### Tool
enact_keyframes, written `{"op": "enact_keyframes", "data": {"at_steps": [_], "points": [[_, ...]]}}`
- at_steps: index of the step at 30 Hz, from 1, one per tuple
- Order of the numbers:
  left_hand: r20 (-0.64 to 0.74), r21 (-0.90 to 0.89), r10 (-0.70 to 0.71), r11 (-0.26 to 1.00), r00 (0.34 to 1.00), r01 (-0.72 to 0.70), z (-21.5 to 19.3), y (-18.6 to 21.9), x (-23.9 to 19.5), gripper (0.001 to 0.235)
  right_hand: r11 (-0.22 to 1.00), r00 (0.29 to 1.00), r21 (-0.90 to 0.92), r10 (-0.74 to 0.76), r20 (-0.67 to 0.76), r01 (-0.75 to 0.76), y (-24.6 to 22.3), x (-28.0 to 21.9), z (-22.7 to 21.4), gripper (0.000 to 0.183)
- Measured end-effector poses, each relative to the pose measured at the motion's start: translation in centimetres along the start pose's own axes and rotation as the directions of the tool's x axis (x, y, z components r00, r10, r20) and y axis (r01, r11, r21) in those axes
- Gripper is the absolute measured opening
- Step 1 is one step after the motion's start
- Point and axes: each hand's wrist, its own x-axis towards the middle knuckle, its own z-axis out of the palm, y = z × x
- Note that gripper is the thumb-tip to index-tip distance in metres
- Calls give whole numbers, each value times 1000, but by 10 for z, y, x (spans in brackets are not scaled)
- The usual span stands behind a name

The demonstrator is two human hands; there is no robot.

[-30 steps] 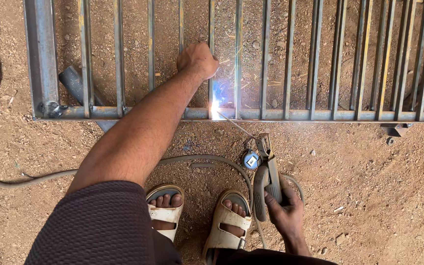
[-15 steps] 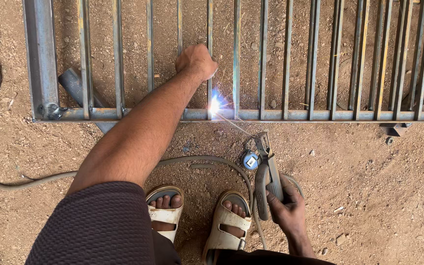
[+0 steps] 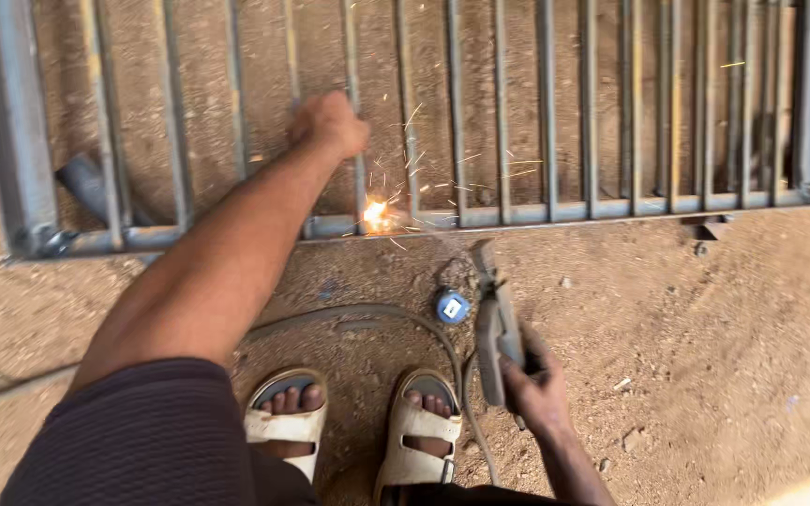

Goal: The person welds the horizontal bars of a metal gate to its frame using a welding tool, moving across the structure to apply spot welds at several intersection points.

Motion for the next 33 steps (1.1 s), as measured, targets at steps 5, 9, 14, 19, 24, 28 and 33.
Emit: {"op": "enact_keyframes", "data": {"at_steps": [5, 9, 14, 19, 24, 28, 33], "points": [[40, 244, 46, 968, 998, -55, -18, 22, -15, 62, 990, 990, -29, -138, -33, 137, -10, 14, -34, 67], [-5, 244, 181, 954, 984, -174, -30, 42, -18, 54, 959, 990, -243, -140, 34, 144, -21, 41, -31, 54], [124, 136, 52, 988, 991, -69, -19, 49, -13, 36, 854, 901, -302, -432, 42, 423, -26, 63, -37, 52], [-98, -137, -37, 990, 994, 24, -51, 60, 10, 33, 838, 871, -277, -492, -8, 470, -24, 74, -62, 44], [-23, 140, 83, 987, 996, -79, -106, 91, 19, 42, 777, 863, -395, -495, 97, 490, -77, 67, -97, 42], [19, 215, 89, 972, 996, -91, -119, 103, 12, 51, 477, 876, -749, -383, 294, 460, -142, 76, -120, 60], [71, 217, 124, 967, 990, -137, -79, 104, 9, 63, 472, 819, -682, -445, 363, 559, -149, 76, -119, 53]]}}
